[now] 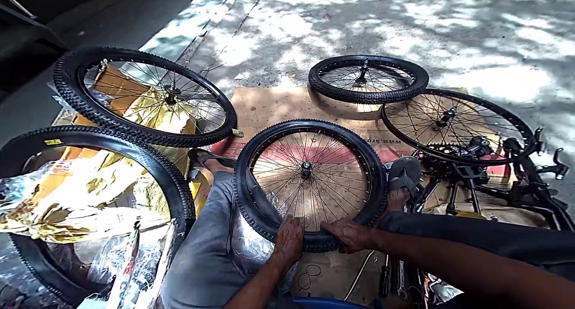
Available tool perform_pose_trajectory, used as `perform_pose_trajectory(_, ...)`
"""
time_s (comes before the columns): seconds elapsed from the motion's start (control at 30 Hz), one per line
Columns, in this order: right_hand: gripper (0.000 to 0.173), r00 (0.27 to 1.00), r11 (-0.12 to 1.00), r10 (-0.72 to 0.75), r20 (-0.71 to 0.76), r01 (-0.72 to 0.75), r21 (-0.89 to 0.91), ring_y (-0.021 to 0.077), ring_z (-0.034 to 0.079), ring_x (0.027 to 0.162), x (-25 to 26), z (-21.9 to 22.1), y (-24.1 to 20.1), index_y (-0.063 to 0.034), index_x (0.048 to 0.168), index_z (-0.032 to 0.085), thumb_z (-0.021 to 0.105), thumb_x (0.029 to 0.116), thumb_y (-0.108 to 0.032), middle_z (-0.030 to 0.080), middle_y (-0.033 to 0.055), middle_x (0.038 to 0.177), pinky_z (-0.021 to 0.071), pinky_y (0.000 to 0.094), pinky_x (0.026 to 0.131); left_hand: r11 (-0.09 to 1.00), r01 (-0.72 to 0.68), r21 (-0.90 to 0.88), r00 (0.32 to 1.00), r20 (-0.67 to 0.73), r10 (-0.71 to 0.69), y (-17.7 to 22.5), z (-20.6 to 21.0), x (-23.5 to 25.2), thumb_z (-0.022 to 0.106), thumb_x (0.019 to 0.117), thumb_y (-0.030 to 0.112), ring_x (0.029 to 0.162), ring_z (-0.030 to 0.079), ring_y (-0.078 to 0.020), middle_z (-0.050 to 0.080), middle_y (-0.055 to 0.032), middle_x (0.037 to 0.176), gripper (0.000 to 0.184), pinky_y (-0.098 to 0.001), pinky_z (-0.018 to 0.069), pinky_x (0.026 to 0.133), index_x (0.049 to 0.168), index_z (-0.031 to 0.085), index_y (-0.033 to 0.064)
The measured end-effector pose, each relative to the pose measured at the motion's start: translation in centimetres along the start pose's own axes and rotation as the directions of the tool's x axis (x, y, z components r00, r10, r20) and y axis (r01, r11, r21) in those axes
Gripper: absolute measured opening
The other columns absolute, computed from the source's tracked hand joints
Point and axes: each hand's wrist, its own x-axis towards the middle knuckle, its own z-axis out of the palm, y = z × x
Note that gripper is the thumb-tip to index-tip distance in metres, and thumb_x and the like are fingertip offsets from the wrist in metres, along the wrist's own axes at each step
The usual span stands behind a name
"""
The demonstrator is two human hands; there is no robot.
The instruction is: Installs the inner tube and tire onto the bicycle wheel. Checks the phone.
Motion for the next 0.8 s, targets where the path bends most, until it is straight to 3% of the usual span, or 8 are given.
perform_pose_trajectory(0.07,0.075,0.999,1.000,0.010,0.030,-0.010,0.010,0.0387,0.067,0.104,0.1,0.2,-0.1,-0.0062,0.136,0.048,0.088,0.0737,-0.020,0.066,0.0199,0.114,0.0540,0.0550,0.089,0.997,0.036,0.066,0.993,0.108,-0.043,0.5,0.1,0.9,0.068,0.0822,0.015,0.134,0.047,-0.0382,0.060,-0.0166,0.135,0.033,-0.0579,0.0387,0.108,0.112,0.070,0.0027)
perform_pose_trajectory(0.17,0.074,0.996,0.998,0.049,0.071,-0.052,0.039,0.0386,0.061,0.118,0.3,0.3,-0.2,-0.0035,0.137,0.051,0.088,0.0762,-0.023,0.062,0.0208,0.125,0.0502,0.0529,0.100,0.998,-0.058,0.029,0.978,0.200,0.051,-0.1,1.2,2.2,0.082,0.0724,0.027,0.142,0.037,-0.0428,0.050,-0.0193,0.148,0.056,-0.0666,0.0281,0.114,0.121,0.067,0.0030)
perform_pose_trajectory(0.27,0.071,0.991,0.995,0.091,0.098,-0.095,0.028,0.0385,0.062,0.115,0.3,0.5,-0.2,-0.0044,0.135,0.053,0.087,0.0765,-0.024,0.064,0.0199,0.122,0.0504,0.0540,0.098,0.979,-0.177,-0.099,0.963,0.188,0.193,-0.6,3.4,2.6,0.086,0.0714,0.042,0.138,0.045,-0.0428,0.044,-0.0245,0.151,0.086,-0.0579,0.0392,0.112,0.141,0.052,0.0041)
perform_pose_trajectory(0.37,0.074,0.998,0.998,0.064,0.019,-0.064,0.012,0.0395,0.061,0.117,0.3,1.6,-0.1,-0.0072,0.137,0.051,0.088,0.0753,-0.026,0.062,0.0201,0.125,0.0503,0.0552,0.097,0.988,-0.115,-0.103,0.963,0.233,0.136,0.2,4.0,3.1,0.085,0.0728,0.038,0.122,0.059,-0.0416,0.059,-0.0235,0.134,0.102,-0.0603,0.0412,0.107,0.156,0.031,0.0146)
perform_pose_trajectory(0.5,0.116,0.993,0.990,0.113,0.022,-0.111,-0.091,0.0444,0.028,0.151,0.0,3.1,0.6,-0.0170,0.161,0.031,0.094,0.0666,-0.035,0.028,0.0201,0.166,0.0280,0.0725,0.113,0.990,-0.045,-0.137,0.990,0.127,0.062,0.6,5.2,3.0,0.082,0.0701,0.032,0.116,0.063,-0.0330,0.066,-0.0142,0.124,0.092,-0.0539,0.0440,0.104,0.148,0.037,0.0153)
perform_pose_trajectory(0.6,0.101,0.994,0.987,0.100,0.048,-0.094,-0.128,0.0451,0.026,0.153,-0.9,3.9,2.9,-0.0191,0.158,0.039,0.088,0.0701,-0.010,0.025,0.0149,0.169,0.0221,0.0784,0.113,0.983,-0.032,-0.182,0.999,0.037,0.039,2.5,5.2,2.7,0.080,0.0705,0.035,0.114,0.064,-0.0296,0.068,-0.0116,0.120,0.084,-0.0499,0.0448,0.103,0.143,0.043,0.0145)
perform_pose_trajectory(0.7,0.086,0.992,0.987,0.058,0.108,-0.041,-0.155,0.0423,0.023,0.155,-2.7,2.7,5.8,-0.0219,0.155,0.045,0.084,0.0789,-0.014,0.027,0.0090,0.170,0.0193,0.0784,0.114,0.960,-0.136,-0.245,0.990,-0.005,0.139,3.7,4.1,2.8,0.086,0.0680,0.051,0.131,0.053,-0.0339,0.058,-0.0148,0.138,0.094,-0.0555,0.0356,0.114,0.147,0.047,0.0192)
perform_pose_trajectory(0.8,0.067,0.980,0.977,0.089,0.178,-0.051,-0.209,0.0386,0.024,0.156,-3.8,0.9,8.1,-0.0151,0.148,0.053,0.078,0.0860,-0.012,0.032,0.0038,0.168,0.0201,0.0769,0.115,0.960,-0.221,-0.173,0.975,-0.031,0.219,0.3,2.6,2.0,0.091,0.0575,0.056,0.148,0.032,-0.0375,0.042,-0.0143,0.156,0.107,-0.0657,0.0217,0.118,0.150,0.046,0.0287)
